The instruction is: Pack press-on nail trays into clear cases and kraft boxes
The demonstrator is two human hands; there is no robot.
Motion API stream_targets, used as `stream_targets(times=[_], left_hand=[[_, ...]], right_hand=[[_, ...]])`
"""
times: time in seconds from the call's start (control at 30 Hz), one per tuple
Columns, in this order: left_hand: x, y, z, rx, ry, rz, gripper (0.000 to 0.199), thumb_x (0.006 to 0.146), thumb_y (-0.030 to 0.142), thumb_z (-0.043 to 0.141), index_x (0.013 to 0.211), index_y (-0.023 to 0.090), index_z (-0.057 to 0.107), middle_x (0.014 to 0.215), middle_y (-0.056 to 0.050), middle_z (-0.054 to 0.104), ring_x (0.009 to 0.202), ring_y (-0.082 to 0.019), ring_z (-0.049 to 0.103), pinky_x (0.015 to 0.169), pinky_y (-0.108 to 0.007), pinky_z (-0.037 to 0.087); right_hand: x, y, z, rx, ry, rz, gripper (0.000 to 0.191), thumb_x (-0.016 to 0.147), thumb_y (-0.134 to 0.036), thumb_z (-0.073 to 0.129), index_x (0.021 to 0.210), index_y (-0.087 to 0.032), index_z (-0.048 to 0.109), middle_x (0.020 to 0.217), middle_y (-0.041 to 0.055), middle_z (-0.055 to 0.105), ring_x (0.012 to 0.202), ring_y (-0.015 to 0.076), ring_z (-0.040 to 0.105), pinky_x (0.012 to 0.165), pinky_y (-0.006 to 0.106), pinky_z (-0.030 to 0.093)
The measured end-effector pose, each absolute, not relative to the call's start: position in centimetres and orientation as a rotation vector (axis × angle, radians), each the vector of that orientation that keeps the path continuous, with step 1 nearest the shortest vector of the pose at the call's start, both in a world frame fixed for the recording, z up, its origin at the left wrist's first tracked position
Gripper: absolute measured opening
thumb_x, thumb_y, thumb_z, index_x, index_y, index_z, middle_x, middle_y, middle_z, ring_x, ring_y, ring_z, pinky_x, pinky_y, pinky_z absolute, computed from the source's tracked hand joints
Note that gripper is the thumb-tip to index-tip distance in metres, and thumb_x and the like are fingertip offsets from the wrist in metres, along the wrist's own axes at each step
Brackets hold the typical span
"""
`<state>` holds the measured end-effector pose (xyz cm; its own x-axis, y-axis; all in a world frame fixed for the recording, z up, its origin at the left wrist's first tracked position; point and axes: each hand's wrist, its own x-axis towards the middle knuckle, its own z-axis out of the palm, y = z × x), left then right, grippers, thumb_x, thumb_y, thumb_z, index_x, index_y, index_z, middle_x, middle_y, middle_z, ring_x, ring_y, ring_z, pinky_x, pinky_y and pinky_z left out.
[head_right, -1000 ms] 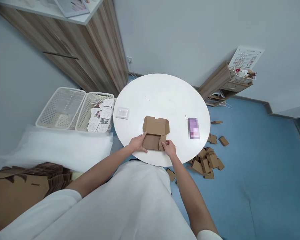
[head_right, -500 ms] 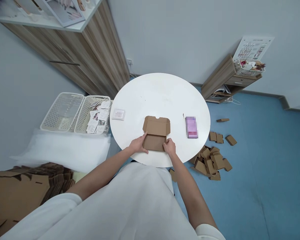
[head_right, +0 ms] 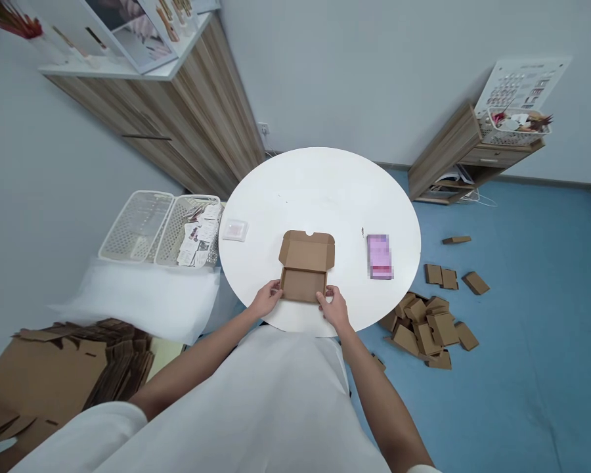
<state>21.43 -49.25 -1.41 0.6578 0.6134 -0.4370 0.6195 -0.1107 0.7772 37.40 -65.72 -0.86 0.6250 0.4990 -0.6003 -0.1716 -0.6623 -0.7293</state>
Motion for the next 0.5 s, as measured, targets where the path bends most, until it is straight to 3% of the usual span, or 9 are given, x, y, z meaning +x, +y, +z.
stream_targets(times=[0.23,0.5], left_hand=[[24.6,-49.0,-1.0,1.550,1.005,0.109,0.038,0.081,0.031,0.044,0.115,0.017,0.050,0.111,-0.009,0.058,0.095,-0.018,0.055,0.084,-0.032,0.041],[25.7,-49.8,-0.5,1.425,1.041,0.150,0.039,0.081,0.031,0.042,0.117,0.018,0.049,0.121,-0.008,0.053,0.106,-0.020,0.050,0.088,-0.033,0.040]], right_hand=[[39.4,-65.2,-1.5,-1.873,-0.139,1.032,0.048,0.068,-0.050,0.055,0.106,-0.022,0.045,0.112,0.0076,0.051,0.066,0.0138,0.063,0.047,0.025,0.052],[40.2,-65.4,-2.4,-1.819,-0.119,1.047,0.047,0.067,-0.050,0.056,0.104,-0.023,0.045,0.113,0.0080,0.050,0.070,0.0152,0.063,0.048,0.025,0.052]])
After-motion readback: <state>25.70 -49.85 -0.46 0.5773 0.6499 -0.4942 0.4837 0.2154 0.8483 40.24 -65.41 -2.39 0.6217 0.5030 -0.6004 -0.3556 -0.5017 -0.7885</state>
